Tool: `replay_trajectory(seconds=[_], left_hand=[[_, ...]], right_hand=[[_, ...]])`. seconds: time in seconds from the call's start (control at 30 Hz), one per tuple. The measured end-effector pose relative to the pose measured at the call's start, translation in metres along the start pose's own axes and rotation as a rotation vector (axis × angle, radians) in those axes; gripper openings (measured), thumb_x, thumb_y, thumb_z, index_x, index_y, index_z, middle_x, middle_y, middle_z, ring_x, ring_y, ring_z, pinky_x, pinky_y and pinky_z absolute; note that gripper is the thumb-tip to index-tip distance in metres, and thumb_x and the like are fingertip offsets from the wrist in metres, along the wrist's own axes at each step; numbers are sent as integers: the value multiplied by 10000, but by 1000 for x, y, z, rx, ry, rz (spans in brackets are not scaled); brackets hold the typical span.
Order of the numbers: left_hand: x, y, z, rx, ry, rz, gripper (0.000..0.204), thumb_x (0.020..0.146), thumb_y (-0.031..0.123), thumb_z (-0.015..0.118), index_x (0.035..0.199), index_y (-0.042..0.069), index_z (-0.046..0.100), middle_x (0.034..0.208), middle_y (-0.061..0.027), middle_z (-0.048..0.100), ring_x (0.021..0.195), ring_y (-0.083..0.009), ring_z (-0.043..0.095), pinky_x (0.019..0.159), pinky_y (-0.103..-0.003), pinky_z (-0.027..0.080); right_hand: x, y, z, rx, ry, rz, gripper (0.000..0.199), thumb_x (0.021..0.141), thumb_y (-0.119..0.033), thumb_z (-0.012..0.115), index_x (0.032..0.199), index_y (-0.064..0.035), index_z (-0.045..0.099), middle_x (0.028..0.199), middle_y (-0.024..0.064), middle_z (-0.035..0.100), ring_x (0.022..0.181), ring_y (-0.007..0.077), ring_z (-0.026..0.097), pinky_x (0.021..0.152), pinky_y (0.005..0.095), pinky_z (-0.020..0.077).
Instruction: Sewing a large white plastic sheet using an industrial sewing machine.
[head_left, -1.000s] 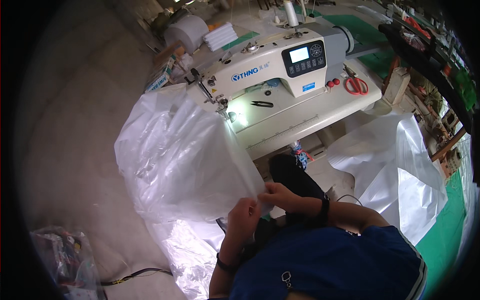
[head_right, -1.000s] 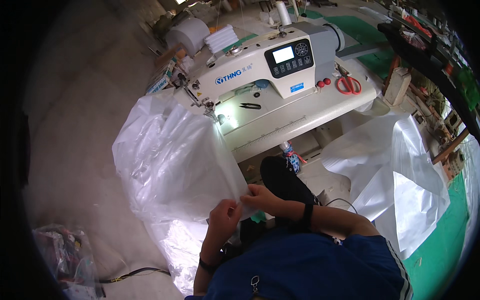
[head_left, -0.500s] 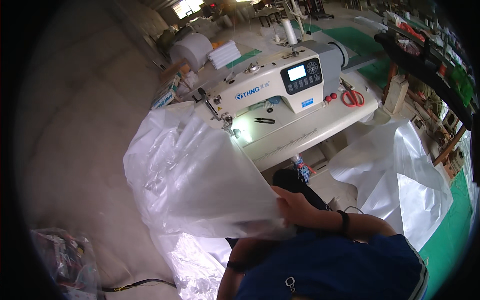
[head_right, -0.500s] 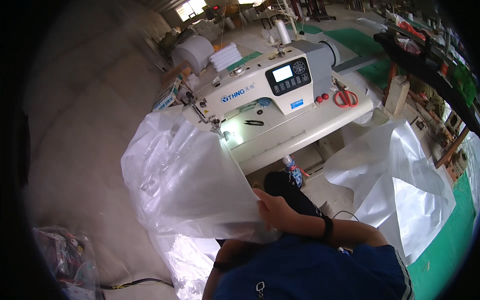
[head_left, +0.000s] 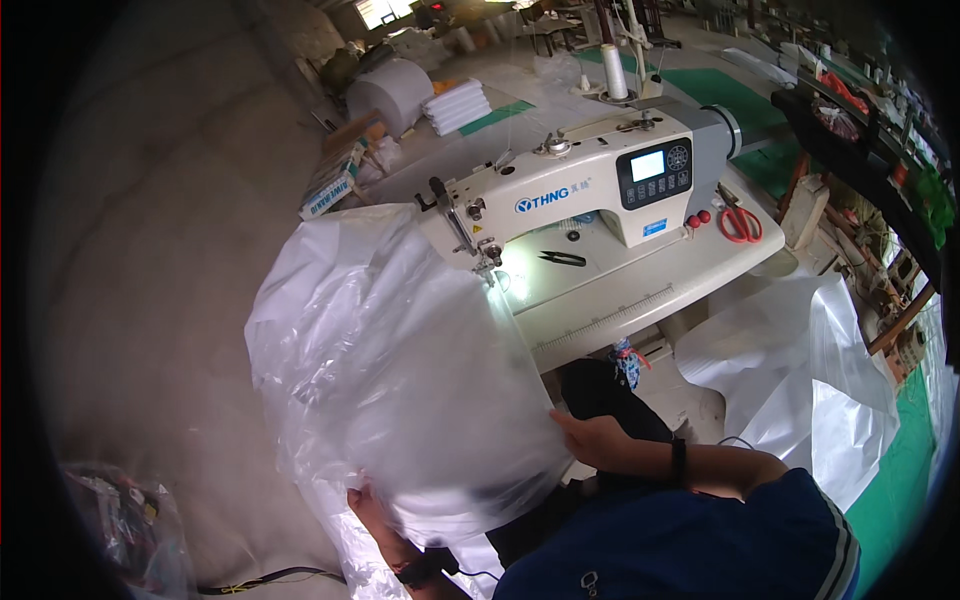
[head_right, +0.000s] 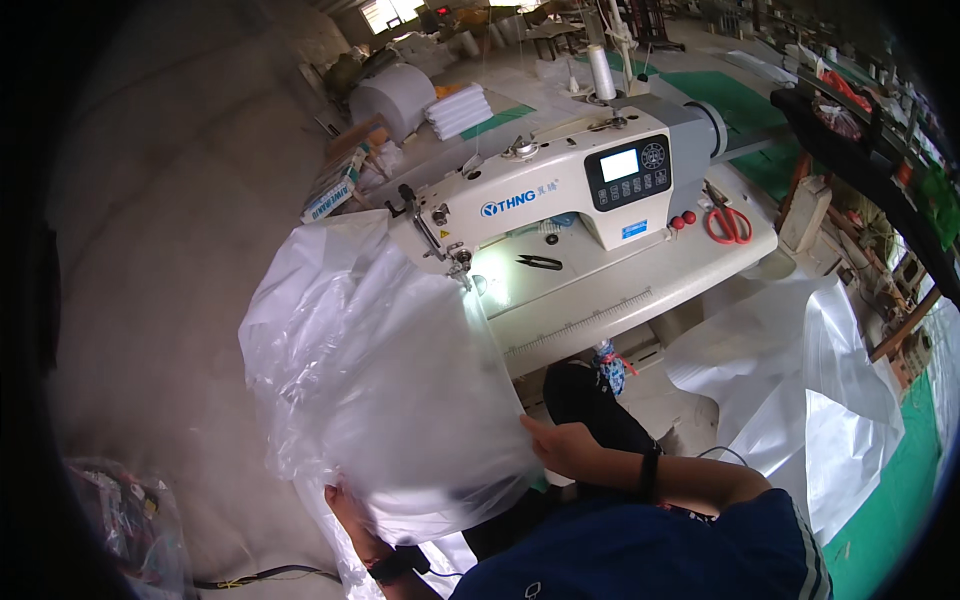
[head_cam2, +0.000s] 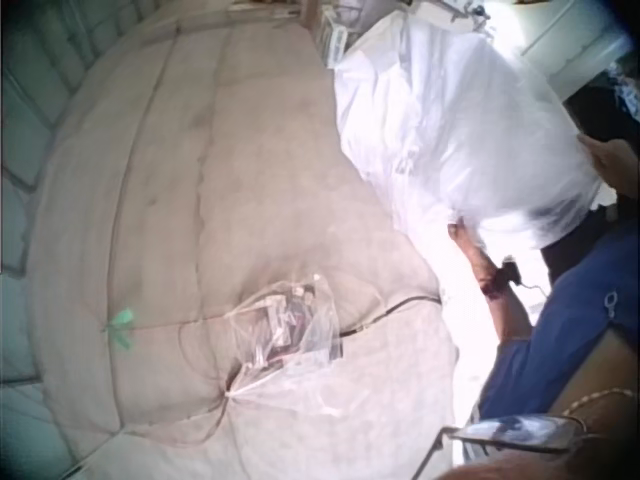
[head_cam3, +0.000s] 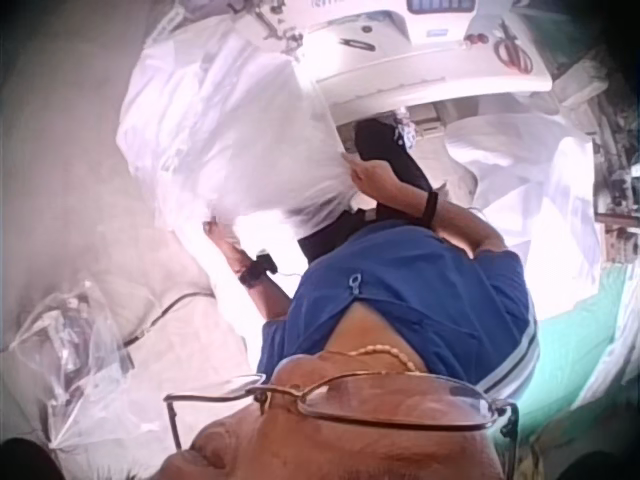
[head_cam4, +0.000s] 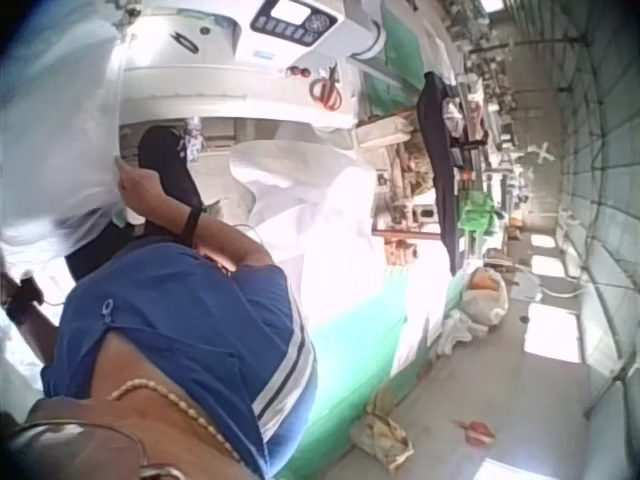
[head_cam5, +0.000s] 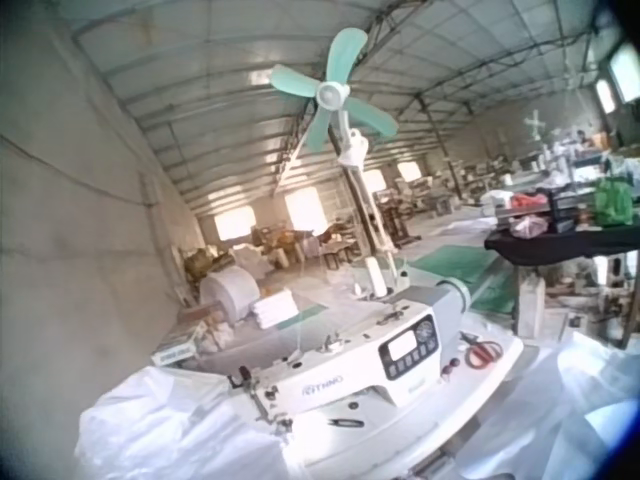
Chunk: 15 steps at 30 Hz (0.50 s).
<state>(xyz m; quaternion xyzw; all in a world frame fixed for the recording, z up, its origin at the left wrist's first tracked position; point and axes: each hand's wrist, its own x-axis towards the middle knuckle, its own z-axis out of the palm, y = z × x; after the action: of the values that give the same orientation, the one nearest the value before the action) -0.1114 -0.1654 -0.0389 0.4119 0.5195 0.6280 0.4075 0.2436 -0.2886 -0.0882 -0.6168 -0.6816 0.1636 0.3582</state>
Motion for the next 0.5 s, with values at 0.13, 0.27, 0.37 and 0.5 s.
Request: replay_trajectory(seconds=[0.13, 0.27, 0.37, 0.5], left_hand=[[39, -13, 6, 214, 68, 84, 269, 879, 153, 568, 650, 12, 584, 605, -4, 547, 508, -99, 468, 476, -280, 405], [108, -41, -23, 565, 49, 49, 259, 859, 122, 579, 631, 1, 566, 610, -18, 550, 526, -106, 450, 483, -296, 401], [125, -17, 18, 1127, 193, 691, 234, 840, 99, 578, 646, -26, 539, 620, -31, 529, 544, -115, 409, 494, -297, 369], [181, -15, 3, 622, 35, 579, 119, 820, 42, 542, 790, -40, 623, 606, -74, 492, 574, -148, 417, 539, -289, 358]], right_hand=[[28, 1, 5, -43, 0, 9, 461, 819, -148, 549, 1260, -55, 454, 574, 126, 556, 502, 305, 578, 473, 405, 451], [56, -13, -4, -214, -69, 30, 495, 806, -156, 552, 1260, 4, 434, 564, 94, 567, 478, 264, 580, 419, 384, 435], [73, -9, -6, -379, -64, -33, 548, 771, -154, 577, 1246, 67, 419, 567, 69, 583, 462, 215, 586, 391, 353, 428], [99, -12, -15, -445, -96, -25, 564, 723, -143, 602, 1193, 125, 440, 586, 68, 607, 475, 183, 607, 398, 319, 445]])
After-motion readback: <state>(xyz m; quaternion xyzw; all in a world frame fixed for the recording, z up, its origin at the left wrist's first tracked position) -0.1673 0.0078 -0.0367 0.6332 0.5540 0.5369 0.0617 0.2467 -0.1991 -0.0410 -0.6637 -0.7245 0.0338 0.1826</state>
